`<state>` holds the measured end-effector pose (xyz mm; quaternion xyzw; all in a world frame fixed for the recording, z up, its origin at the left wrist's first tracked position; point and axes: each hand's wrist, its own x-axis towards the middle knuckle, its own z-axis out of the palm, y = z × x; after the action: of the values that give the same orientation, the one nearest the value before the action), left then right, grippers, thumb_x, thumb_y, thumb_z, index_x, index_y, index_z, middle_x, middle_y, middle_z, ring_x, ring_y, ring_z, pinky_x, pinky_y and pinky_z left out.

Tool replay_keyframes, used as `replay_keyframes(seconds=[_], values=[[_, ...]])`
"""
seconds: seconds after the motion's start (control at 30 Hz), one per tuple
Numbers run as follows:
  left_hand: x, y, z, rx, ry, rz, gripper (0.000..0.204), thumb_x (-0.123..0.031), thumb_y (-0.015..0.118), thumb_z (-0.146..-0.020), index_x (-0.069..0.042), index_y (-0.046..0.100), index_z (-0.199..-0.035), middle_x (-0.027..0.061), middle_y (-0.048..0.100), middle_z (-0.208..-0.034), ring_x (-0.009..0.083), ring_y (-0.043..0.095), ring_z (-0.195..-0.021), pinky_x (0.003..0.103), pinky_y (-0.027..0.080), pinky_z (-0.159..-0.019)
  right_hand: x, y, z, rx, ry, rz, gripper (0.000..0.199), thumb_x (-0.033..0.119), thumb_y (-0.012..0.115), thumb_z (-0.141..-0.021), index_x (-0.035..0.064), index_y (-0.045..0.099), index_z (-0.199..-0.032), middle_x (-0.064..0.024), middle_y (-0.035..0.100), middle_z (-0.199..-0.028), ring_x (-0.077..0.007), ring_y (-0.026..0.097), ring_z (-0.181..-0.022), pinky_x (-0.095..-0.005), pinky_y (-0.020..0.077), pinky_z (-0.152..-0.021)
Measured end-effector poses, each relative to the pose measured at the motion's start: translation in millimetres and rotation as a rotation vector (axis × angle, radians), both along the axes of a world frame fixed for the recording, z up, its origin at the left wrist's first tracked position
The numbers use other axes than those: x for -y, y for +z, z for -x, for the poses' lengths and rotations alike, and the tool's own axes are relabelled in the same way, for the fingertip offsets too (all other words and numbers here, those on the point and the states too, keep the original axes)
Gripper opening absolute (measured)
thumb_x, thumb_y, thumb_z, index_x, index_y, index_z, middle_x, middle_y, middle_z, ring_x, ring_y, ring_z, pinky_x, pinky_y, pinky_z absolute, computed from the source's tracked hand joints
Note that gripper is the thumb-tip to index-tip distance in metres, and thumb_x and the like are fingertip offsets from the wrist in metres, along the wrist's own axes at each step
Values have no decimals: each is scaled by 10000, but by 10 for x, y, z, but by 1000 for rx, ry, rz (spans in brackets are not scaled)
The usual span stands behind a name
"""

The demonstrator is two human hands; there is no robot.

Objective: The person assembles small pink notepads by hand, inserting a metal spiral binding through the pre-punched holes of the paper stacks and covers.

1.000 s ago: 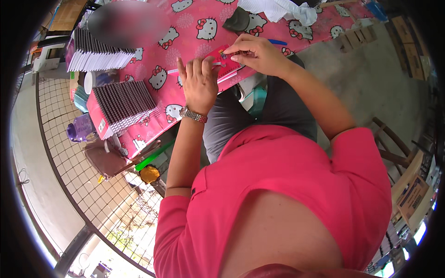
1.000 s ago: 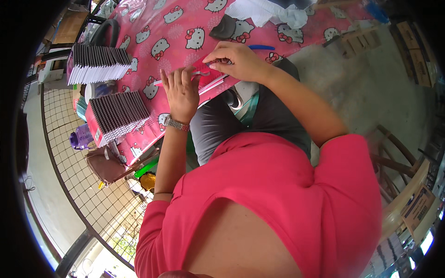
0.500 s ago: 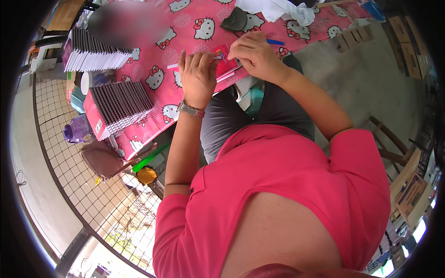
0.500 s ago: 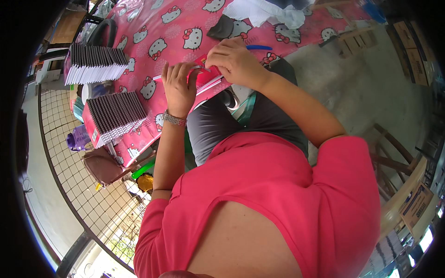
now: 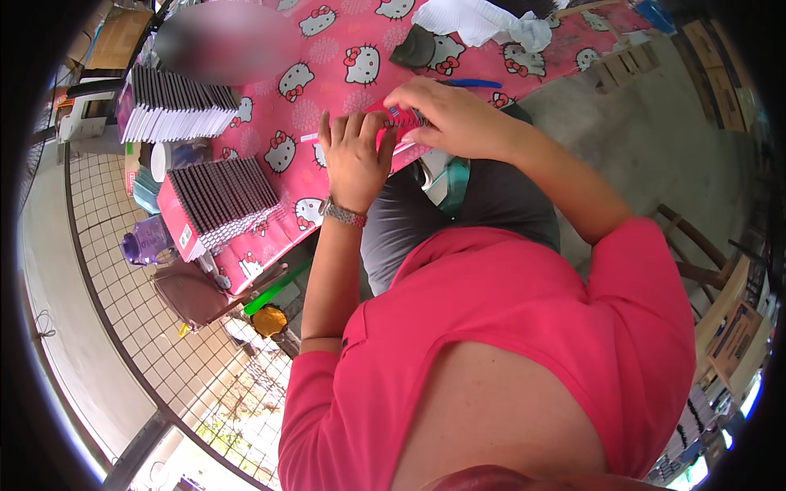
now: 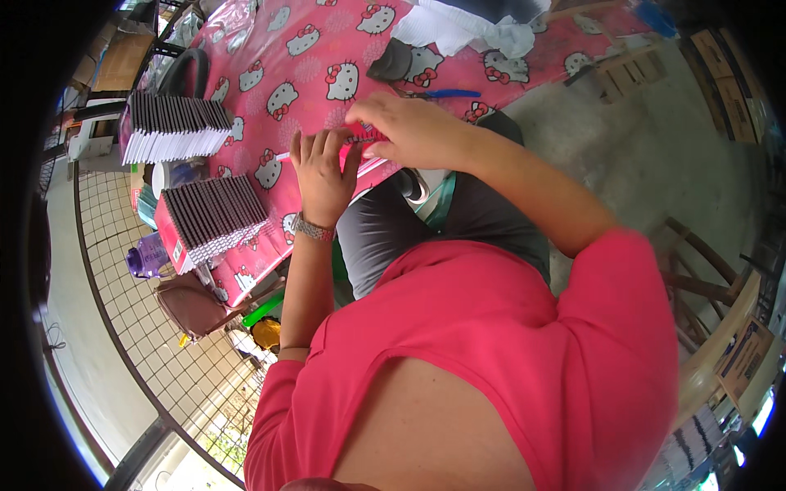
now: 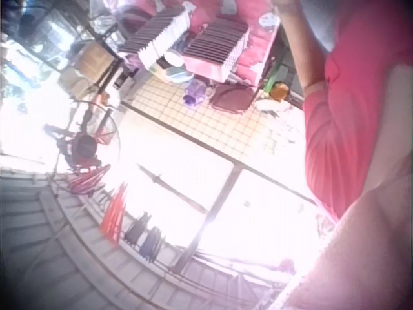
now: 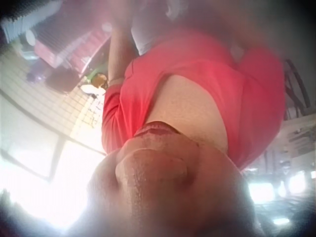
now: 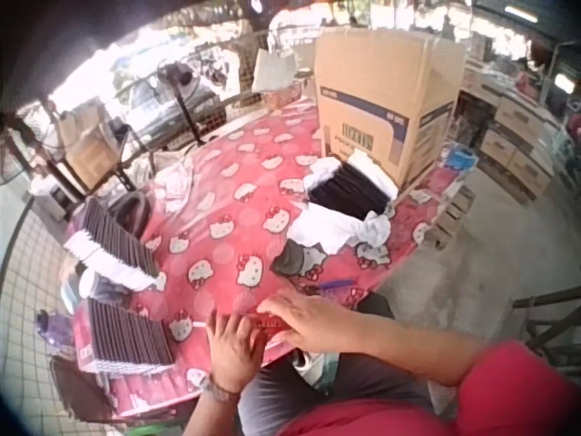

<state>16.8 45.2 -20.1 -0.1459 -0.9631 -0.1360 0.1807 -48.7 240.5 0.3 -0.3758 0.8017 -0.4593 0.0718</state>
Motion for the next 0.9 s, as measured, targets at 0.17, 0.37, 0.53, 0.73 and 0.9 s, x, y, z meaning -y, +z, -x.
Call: replay_keyframes(seconds=[0.17,0.37,0.53,0.73,0.9], values=[[77,-104,16,1,-11,-66,222,-219,659,-888,-130,581,-1076,50,641,-966,280,593,-995,583,287,-1096,165,-532,798,-159,-174,-48,271,271,614,-953,68,577,-1129,-118,697,-846,-251,697,-754,-398,554,-681],[-19,-78,11,-27,193,45,288,-327,671,-893,-170,601,-1124,24,628,-1092,299,501,-1248,737,123,-1076,42,-1066,1340,-443,-115,-506,412,360,686,-860,107,642,-1182,-114,578,-1308,-294,511,-1247,-417,449,-999],[242,-169,-1,23,171,-163,331,-291,786,-797,-111,665,-1048,72,627,-1063,318,531,-1086,506,367,-987,166,-289,822,732,391,322,450,193,657,-870,67,602,-1299,-46,648,-1192,-135,562,-1130,-291,415,-994],[65,-107,55,-10,91,-147,318,-243,813,-766,-91,661,-1000,97,622,-1006,308,536,-999,448,420,-891,-78,-214,629,850,390,212,413,217,654,-887,35,644,-1258,-33,662,-1101,-119,570,-1064,-260,398,-985],[125,-140,66,-21,79,-209,277,-218,793,-751,-122,661,-975,67,614,-1018,296,541,-1019,428,415,-882,-24,-190,635,612,446,250,438,245,676,-865,47,645,-1254,-46,621,-1187,-136,547,-1117,-287,401,-995]])
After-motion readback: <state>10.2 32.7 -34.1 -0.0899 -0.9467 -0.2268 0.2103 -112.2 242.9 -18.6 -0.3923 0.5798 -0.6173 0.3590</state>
